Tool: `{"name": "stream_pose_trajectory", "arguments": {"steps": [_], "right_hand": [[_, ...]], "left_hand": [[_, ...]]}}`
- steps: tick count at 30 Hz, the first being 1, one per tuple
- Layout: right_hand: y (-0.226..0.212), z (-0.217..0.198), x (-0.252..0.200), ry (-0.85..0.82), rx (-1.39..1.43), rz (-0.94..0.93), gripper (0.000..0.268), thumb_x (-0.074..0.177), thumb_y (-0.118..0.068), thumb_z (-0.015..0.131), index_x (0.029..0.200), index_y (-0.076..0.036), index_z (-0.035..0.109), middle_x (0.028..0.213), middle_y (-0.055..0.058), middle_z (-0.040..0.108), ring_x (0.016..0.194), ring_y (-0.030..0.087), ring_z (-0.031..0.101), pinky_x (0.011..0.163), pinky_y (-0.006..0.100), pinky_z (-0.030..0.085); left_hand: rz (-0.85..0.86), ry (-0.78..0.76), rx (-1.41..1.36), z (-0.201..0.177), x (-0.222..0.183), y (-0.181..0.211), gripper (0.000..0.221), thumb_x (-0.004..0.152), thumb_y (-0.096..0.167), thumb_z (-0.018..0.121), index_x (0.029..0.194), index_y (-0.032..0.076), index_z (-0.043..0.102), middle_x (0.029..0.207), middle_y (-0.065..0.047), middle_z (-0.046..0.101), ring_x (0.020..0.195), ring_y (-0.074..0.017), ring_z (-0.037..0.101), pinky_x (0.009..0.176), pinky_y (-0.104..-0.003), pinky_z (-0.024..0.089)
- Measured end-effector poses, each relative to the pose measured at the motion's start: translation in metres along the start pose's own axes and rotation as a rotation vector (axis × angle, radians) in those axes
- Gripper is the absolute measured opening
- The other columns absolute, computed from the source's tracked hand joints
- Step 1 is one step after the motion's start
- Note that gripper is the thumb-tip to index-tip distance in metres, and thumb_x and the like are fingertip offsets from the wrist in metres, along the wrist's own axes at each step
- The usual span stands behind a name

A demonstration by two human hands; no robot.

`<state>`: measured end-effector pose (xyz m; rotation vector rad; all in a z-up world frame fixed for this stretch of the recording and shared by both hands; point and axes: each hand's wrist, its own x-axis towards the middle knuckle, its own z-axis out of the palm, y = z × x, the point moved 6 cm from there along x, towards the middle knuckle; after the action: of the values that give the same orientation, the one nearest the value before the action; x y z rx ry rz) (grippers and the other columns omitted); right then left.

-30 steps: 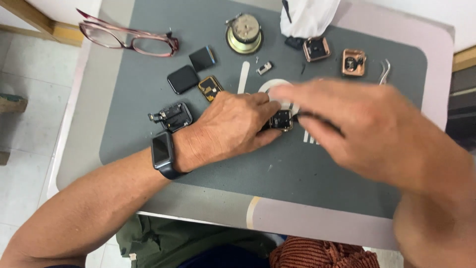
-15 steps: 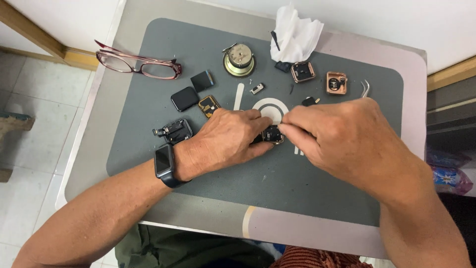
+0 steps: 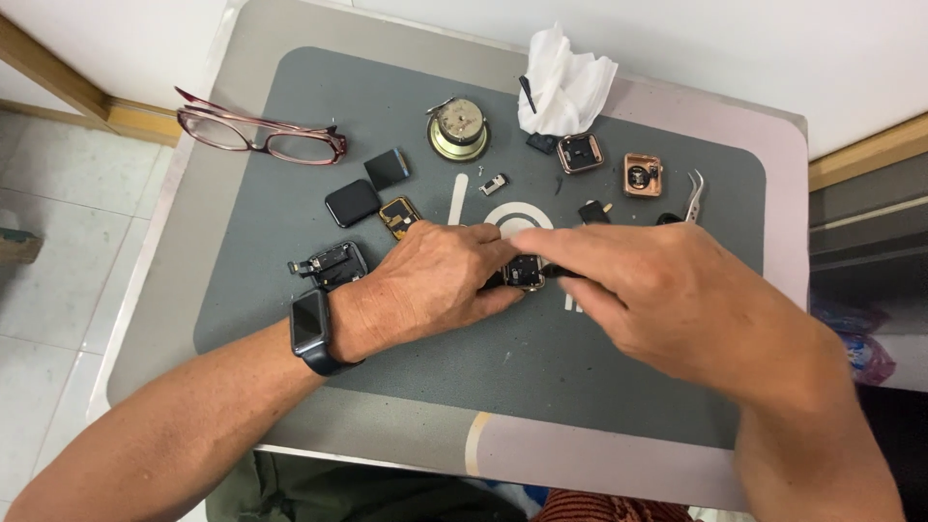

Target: A person is carefully disassembling or repairing a smartwatch on a dedicated repair mat, using a precision screwdriver to remove small internal components.

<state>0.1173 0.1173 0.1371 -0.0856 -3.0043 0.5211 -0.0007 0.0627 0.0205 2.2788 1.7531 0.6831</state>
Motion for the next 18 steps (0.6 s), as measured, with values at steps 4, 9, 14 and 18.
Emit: {"name": "stream_pose_trajectory", "arguments": {"steps": [4, 9, 14, 18], "right_hand": [[0.006, 0.002, -0.001, 0.118, -0.247, 0.015, 0.016, 0.096, -0.011, 0.073, 0.112, -0.010, 0.071, 0.073, -0.003, 0.067, 0.060, 0.016, 0.062, 0.043, 0.037, 0.040], [-0.003, 0.001, 0.002, 0.013, -0.022, -0.006, 0.058, 0.087, 0.008, 0.057, 0.143, -0.004, 0.055, 0.120, 0.009, 0.073, 0.094, 0.025, 0.073, 0.071, 0.039, 0.059], [0.007, 0.001, 0.000, 0.180, -0.284, 0.029, 0.018, 0.097, -0.017, 0.076, 0.114, -0.010, 0.075, 0.081, -0.001, 0.075, 0.061, 0.016, 0.067, 0.042, 0.035, 0.046], [0.002, 0.001, 0.000, 0.025, -0.075, 0.006, 0.058, 0.090, 0.003, 0.062, 0.146, -0.009, 0.052, 0.121, 0.006, 0.073, 0.100, 0.023, 0.072, 0.065, 0.039, 0.058]], "left_hand": [[-0.003, 0.004, 0.014, 0.000, -0.001, 0.000, 0.035, 0.095, 0.039, 0.073, 0.104, 0.007, 0.064, 0.081, -0.006, 0.060, 0.061, -0.0353, 0.063, 0.039, -0.049, 0.046], [0.017, 0.015, -0.014, 0.000, -0.001, 0.000, 0.043, 0.093, 0.035, 0.074, 0.121, 0.003, 0.064, 0.094, -0.009, 0.069, 0.066, -0.0360, 0.068, 0.039, -0.049, 0.049], [-0.007, -0.025, 0.031, 0.002, 0.000, -0.001, 0.034, 0.096, 0.040, 0.071, 0.105, 0.009, 0.063, 0.079, -0.006, 0.059, 0.061, -0.0335, 0.062, 0.039, -0.049, 0.046], [0.006, -0.004, 0.012, 0.000, -0.001, -0.001, 0.033, 0.095, 0.037, 0.072, 0.104, 0.006, 0.064, 0.079, -0.006, 0.060, 0.060, -0.0344, 0.062, 0.038, -0.047, 0.045]]}}
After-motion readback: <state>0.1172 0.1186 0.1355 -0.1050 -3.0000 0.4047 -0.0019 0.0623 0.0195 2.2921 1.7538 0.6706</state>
